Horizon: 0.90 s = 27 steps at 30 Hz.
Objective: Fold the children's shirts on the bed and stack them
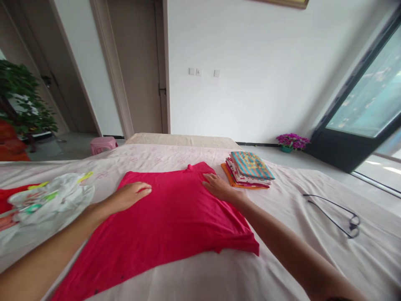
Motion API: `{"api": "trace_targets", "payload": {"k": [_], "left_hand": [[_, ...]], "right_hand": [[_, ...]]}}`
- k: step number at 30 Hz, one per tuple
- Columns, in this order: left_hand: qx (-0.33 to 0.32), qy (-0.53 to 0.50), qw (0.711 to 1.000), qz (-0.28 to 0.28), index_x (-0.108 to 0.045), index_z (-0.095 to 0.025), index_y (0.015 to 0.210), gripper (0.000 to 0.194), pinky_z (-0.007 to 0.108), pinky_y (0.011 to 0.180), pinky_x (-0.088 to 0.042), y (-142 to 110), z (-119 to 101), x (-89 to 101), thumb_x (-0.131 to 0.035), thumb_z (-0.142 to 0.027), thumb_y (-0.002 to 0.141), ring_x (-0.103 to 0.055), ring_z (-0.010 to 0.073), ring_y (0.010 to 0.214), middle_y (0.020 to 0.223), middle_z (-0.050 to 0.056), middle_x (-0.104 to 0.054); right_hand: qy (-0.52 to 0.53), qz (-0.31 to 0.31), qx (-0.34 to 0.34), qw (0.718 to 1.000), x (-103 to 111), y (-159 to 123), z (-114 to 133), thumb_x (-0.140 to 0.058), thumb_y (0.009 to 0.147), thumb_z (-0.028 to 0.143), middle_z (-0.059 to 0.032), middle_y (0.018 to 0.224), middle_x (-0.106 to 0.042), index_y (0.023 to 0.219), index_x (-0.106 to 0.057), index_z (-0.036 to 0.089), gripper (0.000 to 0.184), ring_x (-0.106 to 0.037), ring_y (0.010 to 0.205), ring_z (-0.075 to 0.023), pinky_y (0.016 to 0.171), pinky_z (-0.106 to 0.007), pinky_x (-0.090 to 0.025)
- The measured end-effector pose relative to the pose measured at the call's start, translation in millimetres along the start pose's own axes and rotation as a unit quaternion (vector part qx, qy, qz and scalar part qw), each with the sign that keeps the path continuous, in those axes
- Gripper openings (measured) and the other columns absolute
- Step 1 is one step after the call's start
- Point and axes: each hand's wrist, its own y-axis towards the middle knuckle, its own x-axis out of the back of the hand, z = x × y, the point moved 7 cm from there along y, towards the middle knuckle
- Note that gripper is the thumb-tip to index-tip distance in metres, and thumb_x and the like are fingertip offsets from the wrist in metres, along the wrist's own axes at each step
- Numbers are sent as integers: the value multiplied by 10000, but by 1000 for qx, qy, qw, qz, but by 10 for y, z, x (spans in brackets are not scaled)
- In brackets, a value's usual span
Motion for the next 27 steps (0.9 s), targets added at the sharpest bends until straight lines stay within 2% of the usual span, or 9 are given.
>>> {"api": "trace_targets", "payload": {"k": [3, 5, 7, 11, 14, 18, 22, 24, 27], "left_hand": [[18, 63, 998, 3, -437, -121, 1466, 727, 317, 1158, -290, 445, -28, -352, -263, -562, 915, -393, 209, 1416, 1527, 131, -431], [56, 100, 993, 3, -343, -117, 1515, 740, 407, 1182, -237, 586, 148, -554, -273, -555, 923, -274, 260, 1475, 1584, 163, -311], [83, 134, 987, -12, -330, -155, 1525, 721, 495, 1180, -193, 638, 395, -632, -302, -553, 924, -217, 309, 1491, 1602, 170, -261], [128, 198, 970, -55, -348, -219, 1519, 668, 517, 1168, -183, 636, 918, -525, -298, -539, 935, -235, 306, 1483, 1606, 142, -274], [161, 210, 961, -79, -367, -239, 1511, 670, 528, 1152, -204, 630, 1157, -438, -276, -561, 931, -257, 329, 1469, 1594, 139, -306], [163, 224, 956, -93, -364, -250, 1512, 678, 532, 1145, -210, 635, 1176, -434, -260, -579, 929, -251, 340, 1468, 1582, 138, -329], [172, 231, 954, -85, -357, -251, 1515, 673, 513, 1152, -210, 621, 1147, -448, -262, -573, 933, -243, 329, 1475, 1588, 139, -315], [172, 231, 954, -87, -360, -253, 1514, 670, 510, 1151, -215, 619, 1153, -443, -273, -571, 932, -245, 326, 1475, 1586, 142, -319], [172, 227, 954, -98, -369, -250, 1510, 680, 513, 1145, -223, 624, 1177, -431, -293, -584, 923, -259, 333, 1468, 1579, 149, -332]], "right_hand": [[3, 39, -53, 998, -369, 309, 28, -271, 1014, 500, -141, 1592, -284, 1531, -328, 165, 618, -231, 1471, -299, 1166, -473, -246], [-4, 58, -93, 994, -533, 378, -90, -236, 1004, 555, -126, 1623, -198, 1561, -246, 163, 681, -152, 1496, -289, 1189, -480, -176], [-17, 71, -124, 990, -625, 377, -273, -208, 1005, 551, -112, 1634, -157, 1566, -224, 153, 688, -110, 1505, -263, 1203, -457, -119], [-21, 74, -181, 980, -639, 349, -618, -171, 1003, 538, -105, 1641, -112, 1569, -194, 132, 697, -93, 1509, -232, 1200, -460, -107], [-27, 70, -200, 977, -572, 426, -654, -229, 996, 497, -135, 1621, -200, 1544, -265, 125, 663, -169, 1491, -263, 1177, -524, -124], [-42, 31, -191, 980, -495, 659, -429, -284, 986, 434, -171, 1575, -309, 1456, -432, 120, 585, -192, 1476, -299, 1169, -540, -101], [9, 60, -93, 994, -679, 921, -136, -233, 990, 520, -85, 1634, -177, 1554, -252, 163, 668, -115, 1501, -246, 1199, -460, -75], [29, 82, -76, 993, -773, 996, -163, -174, 990, 566, -58, 1645, -123, 1578, -162, 173, 708, -79, 1508, -230, 1205, -438, -63], [22, 90, -96, 991, -782, 1041, -433, -128, 993, 569, -54, 1649, -98, 1581, -145, 169, 711, -48, 1512, -214, 1207, -414, -64]]}}
